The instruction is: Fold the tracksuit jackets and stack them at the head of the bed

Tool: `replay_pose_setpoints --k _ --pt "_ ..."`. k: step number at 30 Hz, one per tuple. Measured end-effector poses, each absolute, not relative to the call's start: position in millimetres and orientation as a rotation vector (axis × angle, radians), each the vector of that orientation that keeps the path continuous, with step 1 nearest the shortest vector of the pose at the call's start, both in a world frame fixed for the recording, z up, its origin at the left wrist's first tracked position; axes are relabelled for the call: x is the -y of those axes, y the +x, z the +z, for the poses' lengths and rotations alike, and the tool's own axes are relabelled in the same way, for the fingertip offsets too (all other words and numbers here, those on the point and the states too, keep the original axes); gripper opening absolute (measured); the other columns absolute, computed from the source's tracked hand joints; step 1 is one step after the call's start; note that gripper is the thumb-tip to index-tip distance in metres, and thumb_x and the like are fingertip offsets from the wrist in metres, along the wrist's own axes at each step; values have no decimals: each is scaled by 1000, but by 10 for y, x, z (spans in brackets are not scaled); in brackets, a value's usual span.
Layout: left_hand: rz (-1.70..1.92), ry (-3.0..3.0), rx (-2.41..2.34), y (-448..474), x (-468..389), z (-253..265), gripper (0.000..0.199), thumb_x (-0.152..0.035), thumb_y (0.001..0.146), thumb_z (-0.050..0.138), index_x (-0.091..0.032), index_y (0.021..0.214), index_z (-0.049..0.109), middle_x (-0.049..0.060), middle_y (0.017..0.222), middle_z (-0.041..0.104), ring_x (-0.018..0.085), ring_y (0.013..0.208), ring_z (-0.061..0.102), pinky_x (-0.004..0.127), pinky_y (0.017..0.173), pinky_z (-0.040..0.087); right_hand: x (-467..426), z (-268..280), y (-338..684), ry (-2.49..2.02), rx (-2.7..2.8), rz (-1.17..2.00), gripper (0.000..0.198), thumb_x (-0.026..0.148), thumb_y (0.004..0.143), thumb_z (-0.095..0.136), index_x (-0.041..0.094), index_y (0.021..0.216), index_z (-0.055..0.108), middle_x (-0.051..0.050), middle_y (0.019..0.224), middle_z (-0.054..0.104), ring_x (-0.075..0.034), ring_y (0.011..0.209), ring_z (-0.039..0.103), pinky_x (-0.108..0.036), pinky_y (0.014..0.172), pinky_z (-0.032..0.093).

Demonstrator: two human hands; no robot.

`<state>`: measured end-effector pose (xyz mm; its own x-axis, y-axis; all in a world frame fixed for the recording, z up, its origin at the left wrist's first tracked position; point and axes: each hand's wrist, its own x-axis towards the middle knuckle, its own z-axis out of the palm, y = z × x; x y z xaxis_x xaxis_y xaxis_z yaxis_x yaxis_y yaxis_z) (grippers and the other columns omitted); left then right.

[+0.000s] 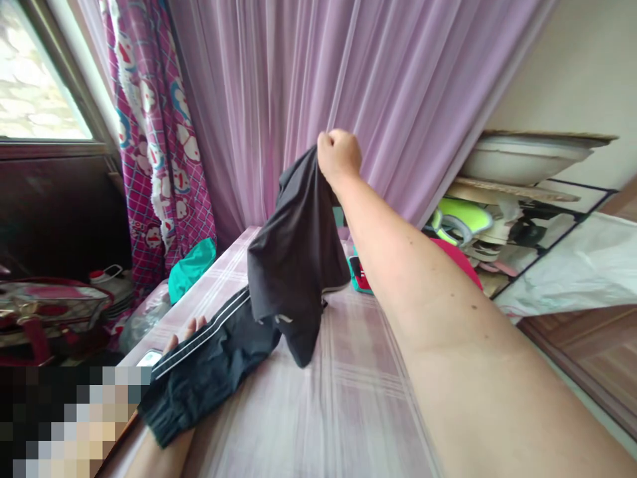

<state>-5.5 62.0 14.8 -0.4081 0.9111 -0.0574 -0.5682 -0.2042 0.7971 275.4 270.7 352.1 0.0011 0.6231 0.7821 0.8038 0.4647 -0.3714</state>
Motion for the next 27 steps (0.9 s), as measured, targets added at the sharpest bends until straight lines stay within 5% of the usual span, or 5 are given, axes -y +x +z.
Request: replay_pose_setpoints --k 5,9,14,22,27 --pt "1698 249 -836 129 -714 408 37 -48 90 51 -22 108 70 8 130 64 26 131 52 46 115 35 -2705 3681 2769 -1284 1391 -340 34 28 101 36 13 79 58 -5 79 60 -12 81 55 -26 81 40" --pt "1663 167 -810 188 -728 466 34 -44 91 50 -21 105 71 9 130 64 23 124 57 42 114 37 -2550 2845 2888 -1524 1848 186 36 38 95 49 14 74 65 -2 67 65 -12 66 58 -24 70 45" --pt "1637 127 -803 172 -708 471 33 -38 92 48 -19 104 71 10 128 65 22 121 59 40 111 40 -2220 1845 3238 -1917 1948 195 31 34 91 52 19 72 72 -4 73 72 -16 71 65 -24 65 43" --pt "1619 109 -850 216 -717 549 33 -32 93 43 -18 97 72 10 124 68 23 120 60 44 114 36 -1760 1664 4222 -2157 1527 -573 40 34 95 37 16 117 65 -18 113 66 -30 106 60 -37 83 43" --pt "1615 109 -846 204 -710 515 31 -30 93 44 -18 99 72 10 123 68 22 120 60 43 112 39 -1719 1589 4740 -2451 1278 -368 59 47 92 45 8 136 51 -26 127 59 -37 116 55 -48 90 43"
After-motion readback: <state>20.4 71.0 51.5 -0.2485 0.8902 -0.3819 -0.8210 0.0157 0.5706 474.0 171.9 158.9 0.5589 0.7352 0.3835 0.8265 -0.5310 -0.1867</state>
